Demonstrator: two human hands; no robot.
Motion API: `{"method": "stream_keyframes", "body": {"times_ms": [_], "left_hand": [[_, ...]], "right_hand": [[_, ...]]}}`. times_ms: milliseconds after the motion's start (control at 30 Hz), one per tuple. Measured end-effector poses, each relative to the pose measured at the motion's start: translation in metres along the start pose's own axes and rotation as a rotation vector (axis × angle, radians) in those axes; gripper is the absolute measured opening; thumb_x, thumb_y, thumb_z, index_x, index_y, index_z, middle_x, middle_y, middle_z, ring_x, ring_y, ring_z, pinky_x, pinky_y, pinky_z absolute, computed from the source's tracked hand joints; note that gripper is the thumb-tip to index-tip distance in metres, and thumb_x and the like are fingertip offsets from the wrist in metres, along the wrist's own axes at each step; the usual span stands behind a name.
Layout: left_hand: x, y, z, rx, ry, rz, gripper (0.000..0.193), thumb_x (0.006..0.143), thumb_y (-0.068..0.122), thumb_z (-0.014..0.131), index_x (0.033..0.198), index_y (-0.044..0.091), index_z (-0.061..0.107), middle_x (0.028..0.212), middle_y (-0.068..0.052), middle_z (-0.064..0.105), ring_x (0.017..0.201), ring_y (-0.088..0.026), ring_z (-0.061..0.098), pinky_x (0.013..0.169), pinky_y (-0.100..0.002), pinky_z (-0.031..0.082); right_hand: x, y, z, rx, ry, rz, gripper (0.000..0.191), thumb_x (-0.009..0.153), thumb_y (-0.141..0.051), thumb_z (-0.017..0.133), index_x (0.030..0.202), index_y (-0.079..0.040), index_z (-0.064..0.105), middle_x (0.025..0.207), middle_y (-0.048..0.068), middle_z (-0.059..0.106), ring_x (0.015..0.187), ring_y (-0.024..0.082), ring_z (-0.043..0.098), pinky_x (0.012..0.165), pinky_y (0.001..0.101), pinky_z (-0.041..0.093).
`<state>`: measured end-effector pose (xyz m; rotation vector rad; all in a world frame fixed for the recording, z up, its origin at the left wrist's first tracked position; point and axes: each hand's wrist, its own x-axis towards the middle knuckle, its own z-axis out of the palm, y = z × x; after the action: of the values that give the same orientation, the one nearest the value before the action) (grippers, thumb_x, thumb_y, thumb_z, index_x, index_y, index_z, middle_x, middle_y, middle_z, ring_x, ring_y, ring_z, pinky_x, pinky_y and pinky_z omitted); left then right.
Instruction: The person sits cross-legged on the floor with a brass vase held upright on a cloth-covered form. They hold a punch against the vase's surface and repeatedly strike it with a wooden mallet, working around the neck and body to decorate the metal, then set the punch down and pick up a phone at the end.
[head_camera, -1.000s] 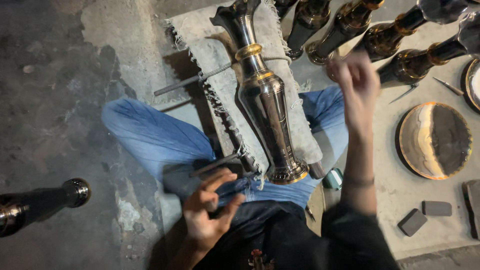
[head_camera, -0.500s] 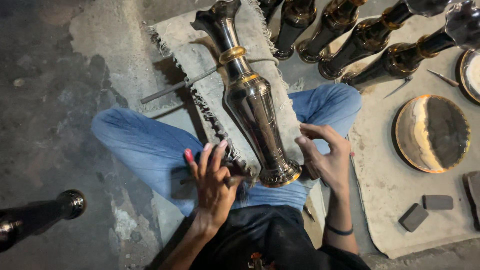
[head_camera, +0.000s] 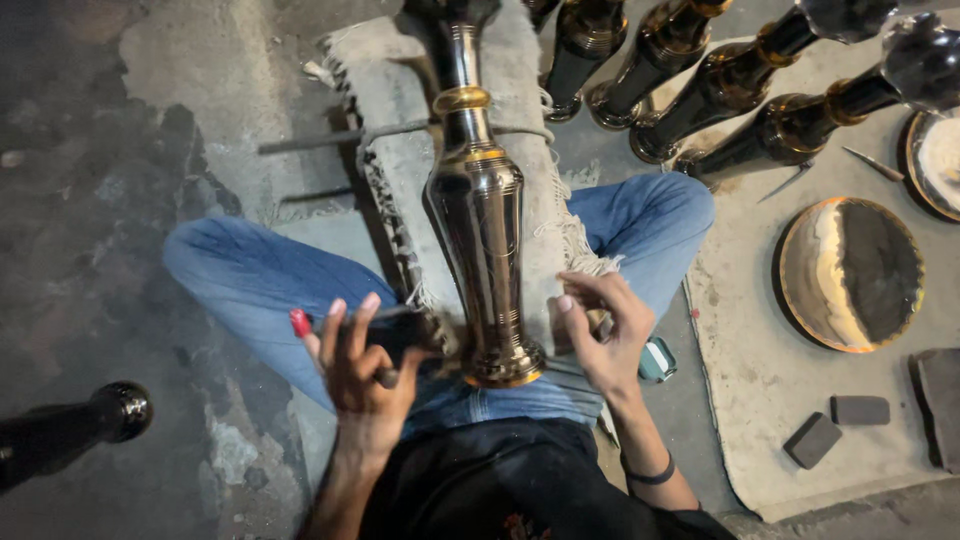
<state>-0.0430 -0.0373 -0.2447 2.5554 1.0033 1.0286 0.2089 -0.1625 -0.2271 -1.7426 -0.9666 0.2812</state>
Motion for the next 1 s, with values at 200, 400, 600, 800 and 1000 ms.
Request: {"method": "stream_keyframes", "body": {"times_ms": [200, 400, 600, 800, 1000], "left_hand": [[0.037, 0.003, -0.024, -0.102, -0.189, -0.100, 0.057, 0.063, 0.016, 0.091, 0.089, 0.010, 0.041, 0.147, -0.012, 0.053, 0.145, -0.037, 0.041, 0.122, -0.069, 0.021], [0.064, 0.017, -0.061, -0.351, -0.118, 0.031, 0.063, 0.077, 0.016, 0.089, 0.103, 0.006, 0.032, 0.147, -0.014, 0.053, 0.144, -0.040, 0.047, 0.123, -0.065, 0.029], [0.123, 0.004, -0.049, -0.444, -0.174, -0.133, 0.063, 0.087, 0.011, 0.087, 0.140, 0.006, 0.052, 0.117, -0.009, 0.069, 0.081, -0.026, 0.056, 0.080, -0.038, 0.054], [0.210, -0.012, -0.020, -0.328, -0.224, -0.021, 0.051, 0.092, 0.015, 0.080, 0.136, 0.006, 0.057, 0.102, -0.013, 0.064, 0.089, -0.026, 0.064, 0.079, -0.041, 0.055], [0.255, -0.010, -0.002, -0.112, -0.187, 0.055, 0.038, 0.090, 0.013, 0.078, 0.120, -0.003, 0.059, 0.094, -0.016, 0.070, 0.089, -0.035, 0.067, 0.076, -0.049, 0.054]], "right_hand": [[0.007, 0.001, -0.003, 0.045, -0.064, 0.052, 0.016, 0.093, -0.006, 0.071, 0.108, -0.002, 0.074, 0.089, 0.006, 0.073, 0.075, 0.011, 0.067, 0.071, 0.0243, 0.053], [0.093, -0.005, -0.009, -0.124, -0.102, -0.256, 0.025, 0.099, -0.009, 0.074, 0.123, -0.002, 0.069, 0.097, 0.009, 0.067, 0.087, 0.019, 0.068, 0.080, 0.0290, 0.053], [0.188, -0.041, 0.021, -0.335, -0.332, -0.568, 0.040, 0.087, -0.018, 0.082, 0.123, -0.003, 0.074, 0.105, 0.016, 0.060, 0.094, 0.030, 0.064, 0.082, 0.0400, 0.051], [0.230, -0.081, 0.032, -0.320, -0.336, -0.390, 0.021, 0.092, -0.022, 0.082, 0.099, -0.003, 0.075, 0.091, 0.009, 0.068, 0.080, 0.021, 0.067, 0.071, 0.0341, 0.052], [0.281, -0.115, 0.049, 0.279, -0.538, -0.093, 0.007, 0.095, -0.008, 0.070, 0.098, -0.001, 0.072, 0.088, -0.002, 0.069, 0.080, 0.007, 0.063, 0.072, 0.0238, 0.049]]}}
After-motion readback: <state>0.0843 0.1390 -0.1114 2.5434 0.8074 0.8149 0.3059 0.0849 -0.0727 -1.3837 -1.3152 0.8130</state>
